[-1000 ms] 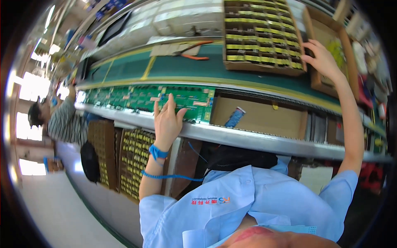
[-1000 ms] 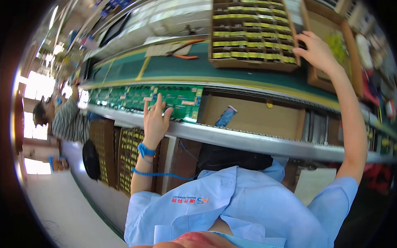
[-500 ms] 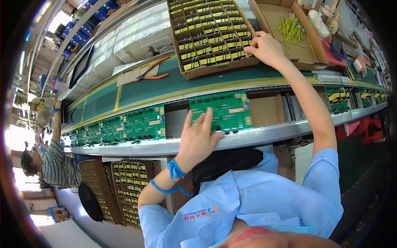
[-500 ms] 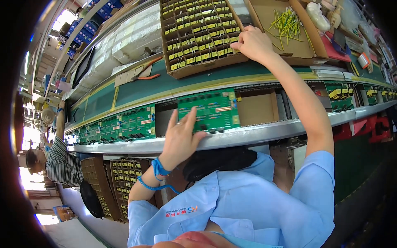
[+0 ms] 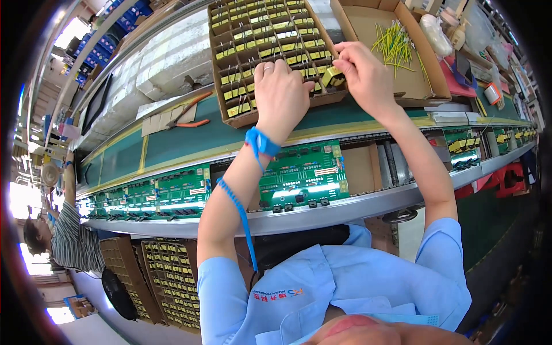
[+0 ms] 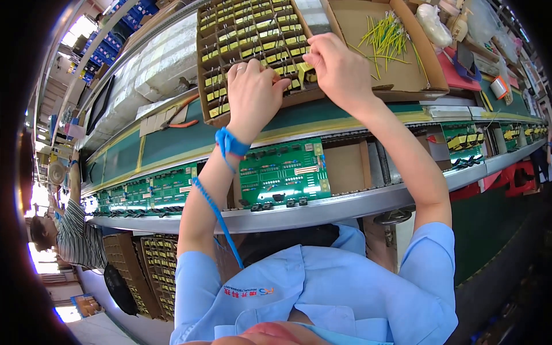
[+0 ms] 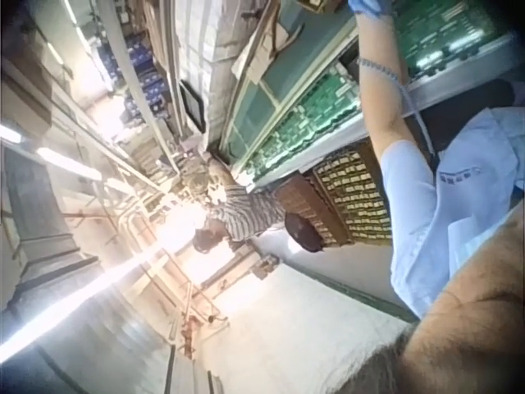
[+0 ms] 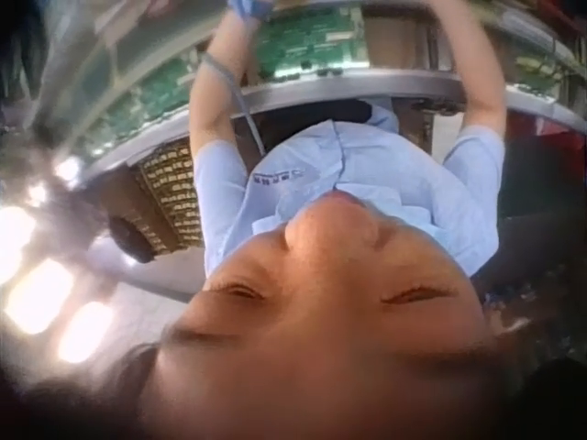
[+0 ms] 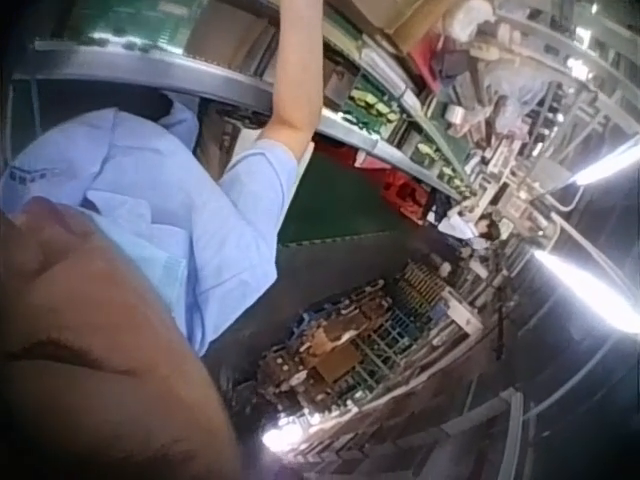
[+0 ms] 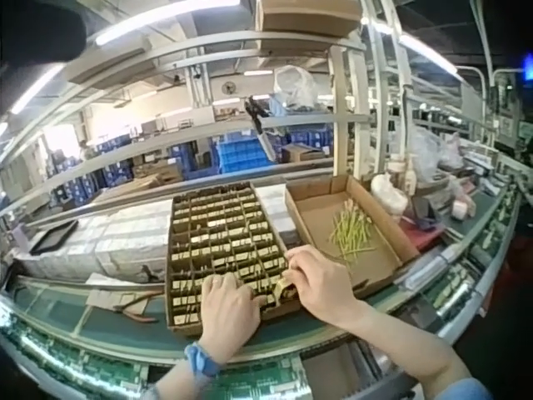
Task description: Install yellow components onto circuit boards on a moving assembly line.
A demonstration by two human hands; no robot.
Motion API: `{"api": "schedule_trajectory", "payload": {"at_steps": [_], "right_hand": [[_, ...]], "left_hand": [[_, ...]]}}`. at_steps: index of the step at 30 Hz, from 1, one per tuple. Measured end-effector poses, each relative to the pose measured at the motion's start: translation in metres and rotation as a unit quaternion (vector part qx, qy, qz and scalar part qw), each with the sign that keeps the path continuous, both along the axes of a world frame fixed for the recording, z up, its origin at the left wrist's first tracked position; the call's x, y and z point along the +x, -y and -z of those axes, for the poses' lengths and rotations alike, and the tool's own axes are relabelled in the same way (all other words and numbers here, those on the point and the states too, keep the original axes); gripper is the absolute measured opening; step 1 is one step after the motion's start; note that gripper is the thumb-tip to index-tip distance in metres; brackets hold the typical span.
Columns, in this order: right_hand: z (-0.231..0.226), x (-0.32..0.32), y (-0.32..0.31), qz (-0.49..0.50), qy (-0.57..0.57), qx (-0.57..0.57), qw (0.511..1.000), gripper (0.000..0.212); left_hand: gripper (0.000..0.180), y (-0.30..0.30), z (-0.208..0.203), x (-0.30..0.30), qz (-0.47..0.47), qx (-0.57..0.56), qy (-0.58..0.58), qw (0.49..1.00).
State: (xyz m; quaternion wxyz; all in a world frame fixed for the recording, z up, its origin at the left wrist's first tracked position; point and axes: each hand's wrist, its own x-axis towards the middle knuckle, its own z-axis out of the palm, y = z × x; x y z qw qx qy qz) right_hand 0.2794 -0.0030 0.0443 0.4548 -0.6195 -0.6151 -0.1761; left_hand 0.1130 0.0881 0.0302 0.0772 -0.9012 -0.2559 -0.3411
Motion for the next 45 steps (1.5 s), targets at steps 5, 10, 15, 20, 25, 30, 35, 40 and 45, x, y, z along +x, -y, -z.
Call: {"api": "schedule_trajectory", "payload": {"at_steps": [5, 10, 15, 20, 25, 30, 35, 40, 45], "right_hand": [[-0.002, 0.015, 0.027, -0.081, -0.096, -0.016, 0.992, 0.018], [0.014, 0.01, 0.044, -0.059, -0.057, -0.093, 0.992, 0.02], [0.048, 0.025, 0.045, -0.007, 0.01, -0.108, 0.994, 0.019], [0.059, 0.021, 0.041, 0.024, 0.019, -0.102, 0.994, 0.018], [0.048, 0.003, 0.045, 0.024, 0.043, -0.069, 0.996, 0.032], [0.06, 0.014, 0.05, 0.038, 0.044, -0.111, 0.992, 0.039], [0.055, 0.027, 0.057, -0.052, 0.005, -0.213, 0.976, 0.048], [0.056, 0.022, 0.059, -0.095, -0.046, -0.211, 0.972, 0.055], [0.057, 0.023, 0.064, -0.067, -0.015, -0.205, 0.976, 0.061]], "left_hand": [[0.017, -0.009, 0.021, 0.029, -0.011, -0.013, 0.007, 1.0], [0.019, -0.025, 0.013, 0.018, 0.032, -0.262, 0.18, 0.948], [0.03, -0.044, -0.043, -0.067, -0.037, -0.377, 0.292, 0.878], [0.035, -0.102, -0.029, -0.17, -0.13, -0.199, 0.255, 0.937], [0.027, -0.105, 0.016, -0.206, -0.272, -0.099, 0.078, 0.954], [0.034, -0.089, 0.037, -0.198, -0.263, -0.125, 0.102, 0.951], [0.05, -0.076, 0.031, -0.199, -0.195, -0.075, -0.105, 0.972], [0.044, -0.079, 0.018, -0.214, -0.211, -0.133, -0.143, 0.958], [0.035, -0.016, -0.023, -0.204, 0.019, -0.466, 0.203, 0.861]]}}
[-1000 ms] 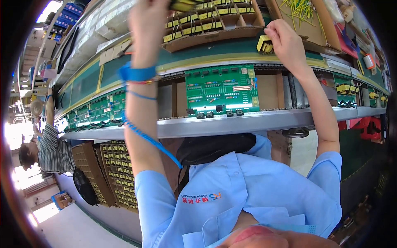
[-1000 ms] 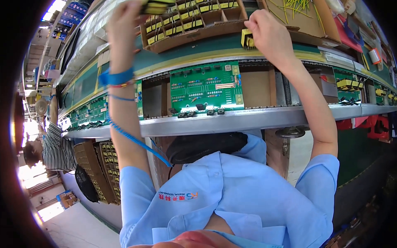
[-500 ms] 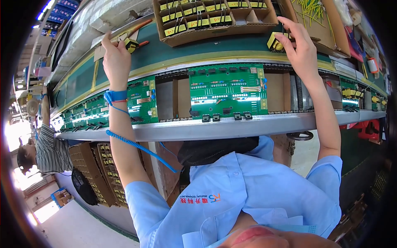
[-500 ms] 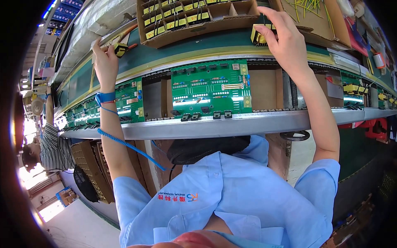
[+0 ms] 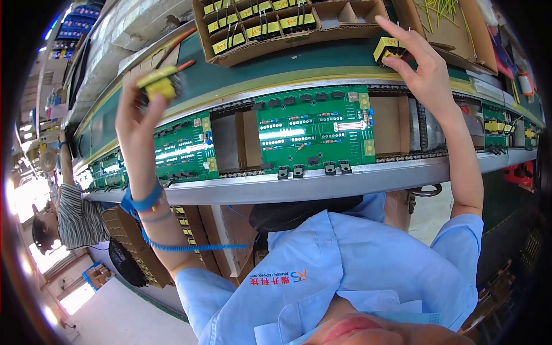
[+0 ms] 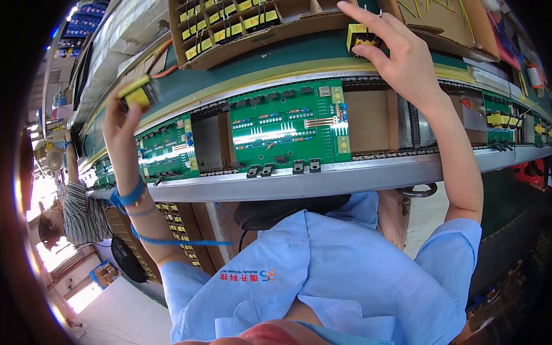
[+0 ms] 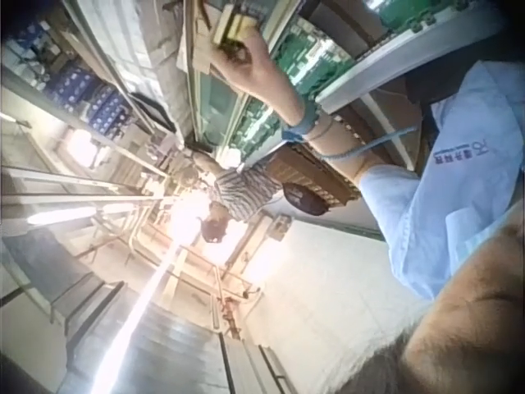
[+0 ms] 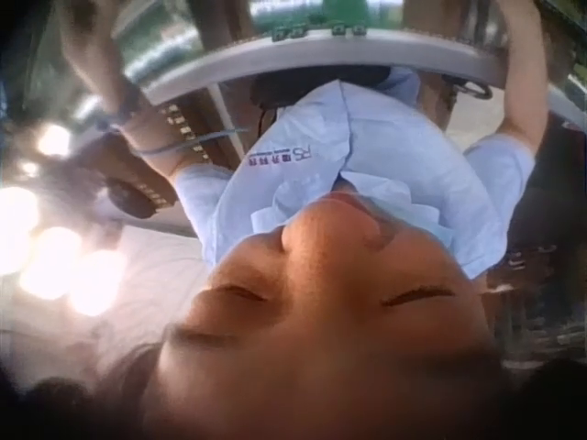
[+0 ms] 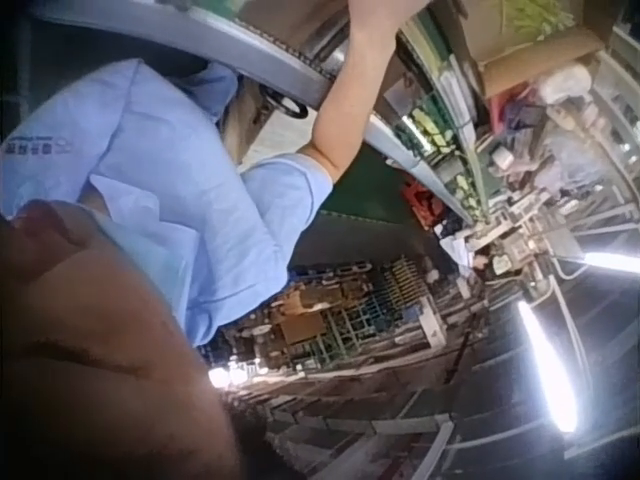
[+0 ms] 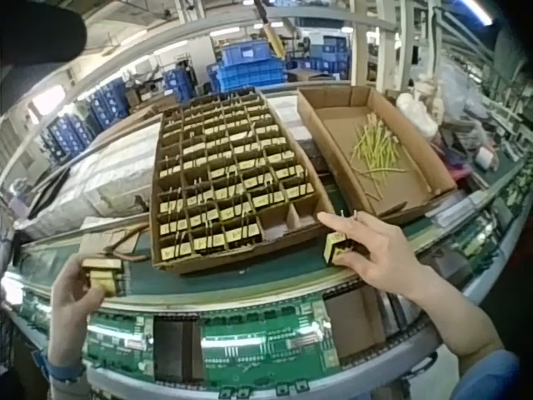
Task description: Install yellow components onto circuit boards on a moving assembly line.
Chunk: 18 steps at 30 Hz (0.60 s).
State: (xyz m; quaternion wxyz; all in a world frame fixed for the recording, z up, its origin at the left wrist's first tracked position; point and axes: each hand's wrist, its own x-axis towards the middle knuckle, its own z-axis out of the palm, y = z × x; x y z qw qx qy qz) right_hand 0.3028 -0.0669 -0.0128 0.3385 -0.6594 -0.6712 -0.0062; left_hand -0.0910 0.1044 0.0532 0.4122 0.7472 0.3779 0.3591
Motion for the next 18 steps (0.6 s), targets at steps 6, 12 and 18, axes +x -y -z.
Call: {"api": "schedule_trajectory", "payload": {"at_steps": [6, 12, 18], "right_hand": [[-0.007, -0.005, 0.003, 0.015, 0.037, -0.064, 0.997, 0.062], [-0.009, -0.004, 0.002, -0.031, 0.036, -0.006, 0.999, 0.057], [-0.027, -0.003, 0.002, -0.048, 0.024, -0.004, 0.999, 0.056]], "left_hand": [[0.045, 0.075, 0.032, 0.041, 0.128, -0.173, -0.001, 0.977], [0.049, 0.082, 0.05, 0.052, 0.138, -0.237, -0.017, 0.962], [0.05, 0.079, 0.05, 0.053, 0.147, -0.201, -0.077, 0.965]]}}
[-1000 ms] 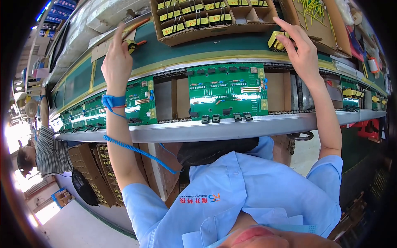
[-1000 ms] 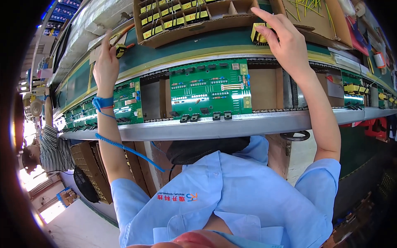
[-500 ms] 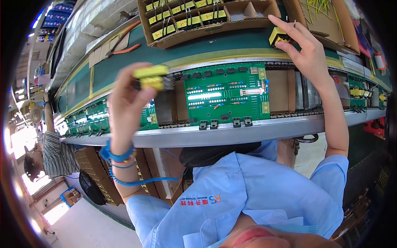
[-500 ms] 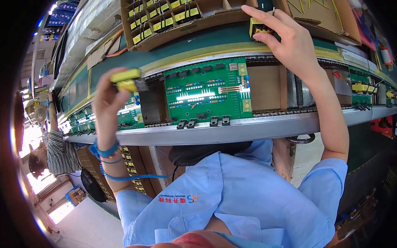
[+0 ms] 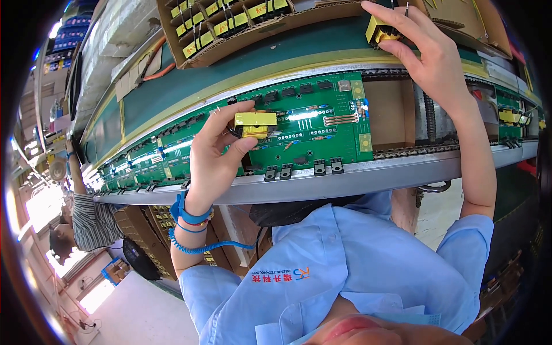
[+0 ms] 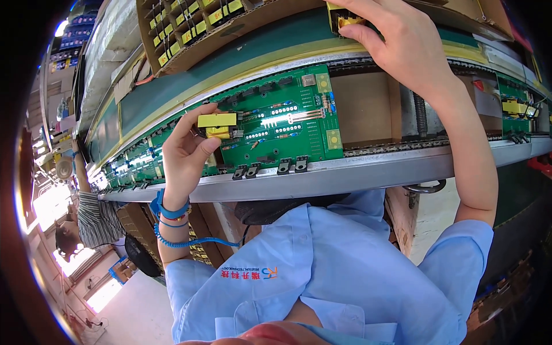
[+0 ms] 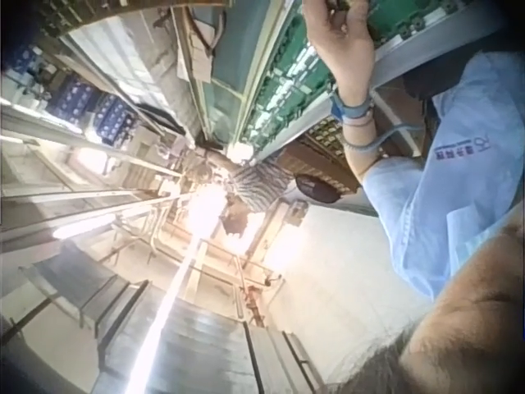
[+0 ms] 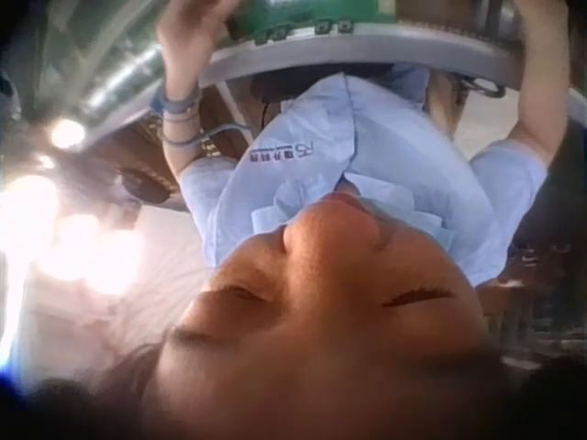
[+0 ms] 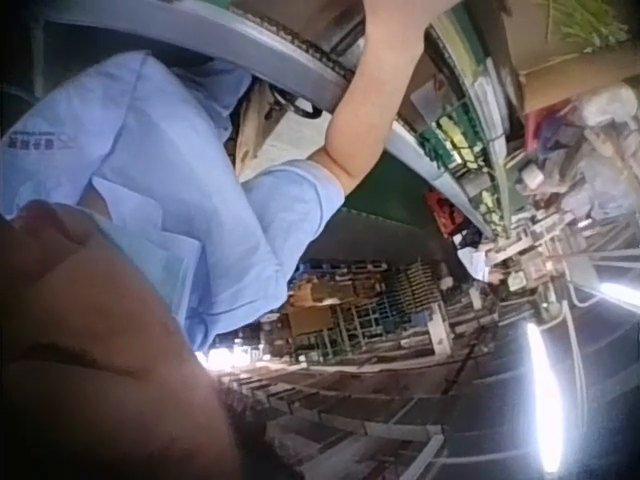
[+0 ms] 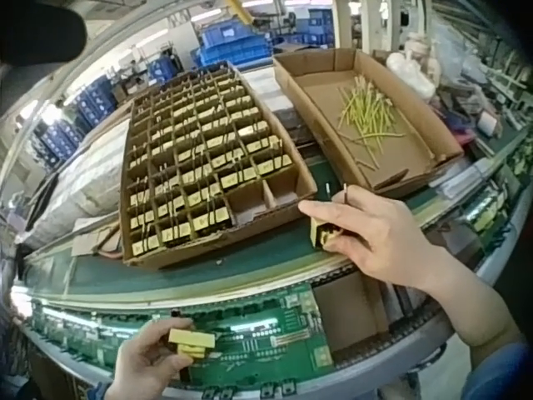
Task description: Install yellow components onto circuit boards on a moving assembly line.
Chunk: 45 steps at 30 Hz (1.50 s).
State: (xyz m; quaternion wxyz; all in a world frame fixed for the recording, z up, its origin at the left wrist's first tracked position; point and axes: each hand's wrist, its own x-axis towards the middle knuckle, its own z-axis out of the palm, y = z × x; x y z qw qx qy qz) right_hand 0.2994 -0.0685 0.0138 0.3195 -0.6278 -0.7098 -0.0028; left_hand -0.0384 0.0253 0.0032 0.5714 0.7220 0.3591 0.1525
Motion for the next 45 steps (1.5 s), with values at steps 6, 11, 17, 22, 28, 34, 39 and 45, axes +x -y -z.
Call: {"api": "schedule_trajectory", "payload": {"at_steps": [6, 11, 17, 22, 28, 34, 39, 45], "right_hand": [[0.007, 0.006, 0.001, -0.013, 0.004, 0.024, 1.0, 0.056], [0.008, 0.003, 0.002, -0.001, 0.011, 0.016, 1.0, 0.052], [0.005, -0.001, 0.004, 0.012, 0.025, 0.012, 1.0, 0.046], [0.003, -0.004, 0.003, 0.023, 0.038, 0.006, 0.999, 0.042], [0.002, -0.007, 0.006, 0.034, 0.029, -0.015, 0.999, 0.034], [0.001, -0.007, 0.004, 0.024, 0.028, -0.016, 0.999, 0.034], [0.001, -0.006, 0.004, 0.031, 0.029, -0.025, 0.999, 0.033], [0.002, -0.007, 0.002, 0.03, 0.039, -0.03, 0.998, 0.033]], "left_hand": [[0.048, 0.003, -0.007, 0.003, 0.017, 0.036, -0.025, 0.999], [0.047, 0.002, -0.009, 0.005, 0.034, 0.098, -0.057, 0.993], [0.047, 0.002, -0.01, 0.007, 0.048, 0.104, -0.055, 0.992], [0.047, 0.007, -0.019, 0.015, 0.109, 0.247, -0.113, 0.956], [0.047, 0.013, -0.031, 0.036, 0.166, 0.345, -0.162, 0.91], [0.047, 0.017, -0.033, 0.04, 0.183, 0.359, -0.19, 0.895], [0.045, 0.013, -0.033, 0.044, 0.211, 0.404, -0.19, 0.869], [0.038, 0.009, -0.036, 0.054, 0.235, 0.409, -0.204, 0.858]]}}
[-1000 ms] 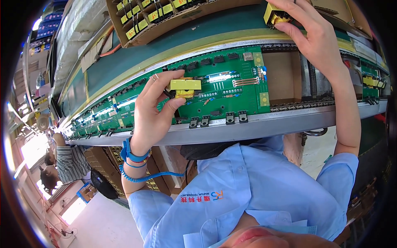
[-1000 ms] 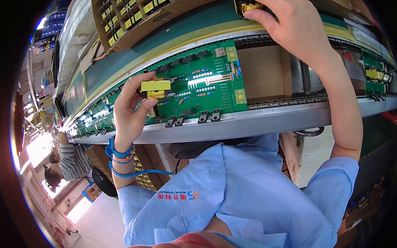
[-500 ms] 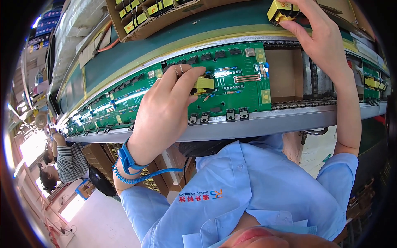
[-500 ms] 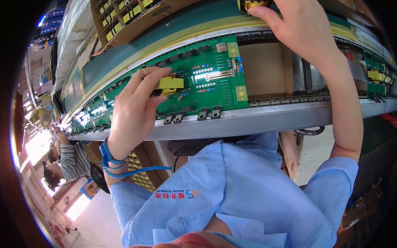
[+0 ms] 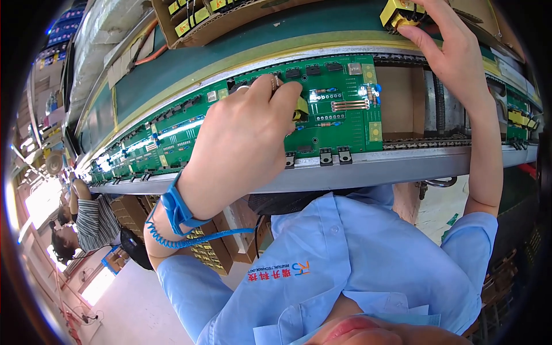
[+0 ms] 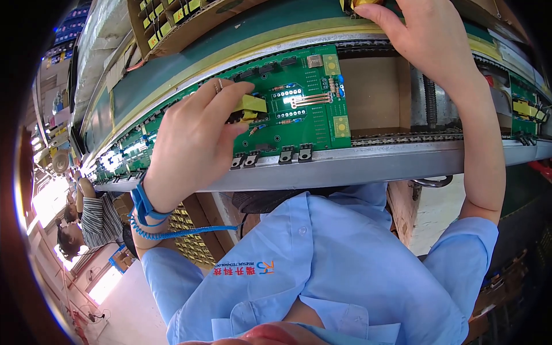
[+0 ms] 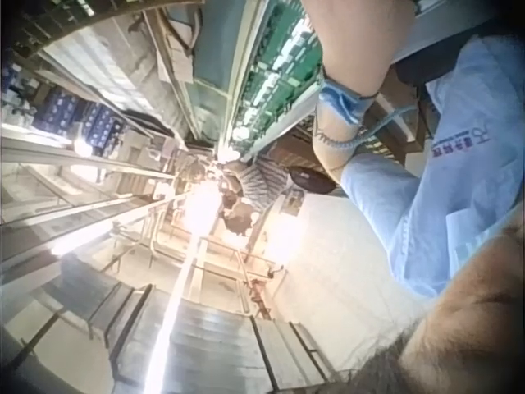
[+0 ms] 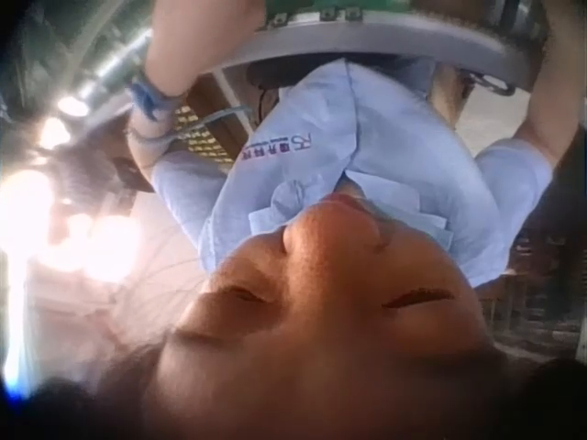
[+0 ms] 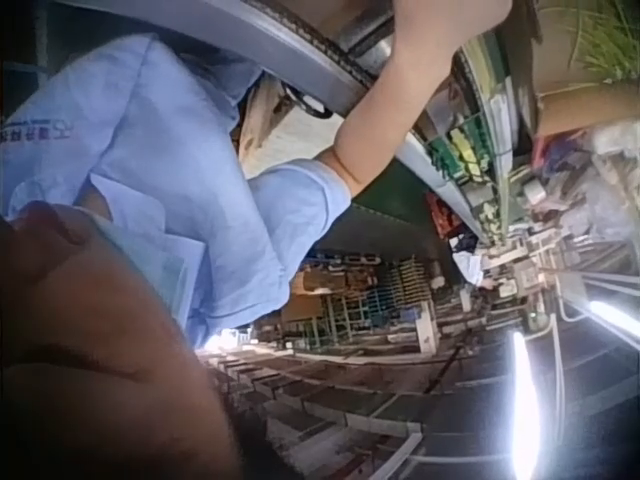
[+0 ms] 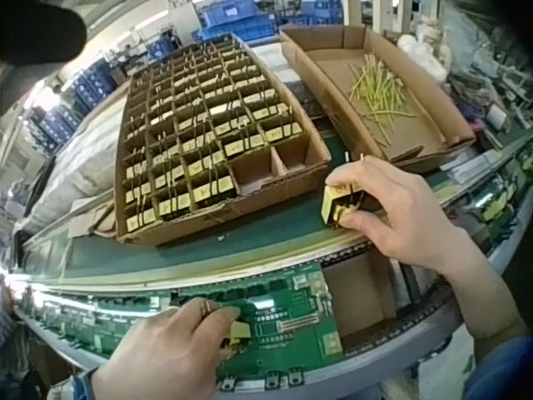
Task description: Install yellow components onto circuit boards on a moving assembly line.
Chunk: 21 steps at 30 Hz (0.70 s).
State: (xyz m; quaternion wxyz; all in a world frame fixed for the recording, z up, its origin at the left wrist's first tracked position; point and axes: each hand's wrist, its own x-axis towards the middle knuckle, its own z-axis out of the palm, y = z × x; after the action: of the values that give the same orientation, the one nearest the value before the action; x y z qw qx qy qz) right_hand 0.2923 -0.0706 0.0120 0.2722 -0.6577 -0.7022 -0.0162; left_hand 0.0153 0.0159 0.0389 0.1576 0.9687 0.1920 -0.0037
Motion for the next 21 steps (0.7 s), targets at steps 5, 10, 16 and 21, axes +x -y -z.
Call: {"api": "schedule_trajectory", "payload": {"at_steps": [5, 10, 16, 21], "right_hand": [[0.001, -0.001, -0.001, -0.002, -0.006, 0.005, 1.0, 0.032], [0.0, -0.002, -0.001, -0.004, -0.021, -0.003, 1.0, 0.032], [-0.005, -0.004, -0.003, 0.026, -0.004, -0.056, 0.998, 0.034], [-0.018, 0.002, 0.006, 0.018, 0.037, -0.044, 0.998, 0.037]], "left_hand": [[0.04, -0.003, -0.001, 0.001, 0.034, 0.008, -0.053, 0.998], [0.032, 0.01, 0.008, 0.001, 0.022, 0.064, -0.026, 0.997], [0.024, 0.015, 0.017, -0.002, 0.039, 0.144, 0.019, 0.989], [0.035, 0.015, 0.016, 0.005, 0.043, 0.108, 0.052, 0.992]]}}
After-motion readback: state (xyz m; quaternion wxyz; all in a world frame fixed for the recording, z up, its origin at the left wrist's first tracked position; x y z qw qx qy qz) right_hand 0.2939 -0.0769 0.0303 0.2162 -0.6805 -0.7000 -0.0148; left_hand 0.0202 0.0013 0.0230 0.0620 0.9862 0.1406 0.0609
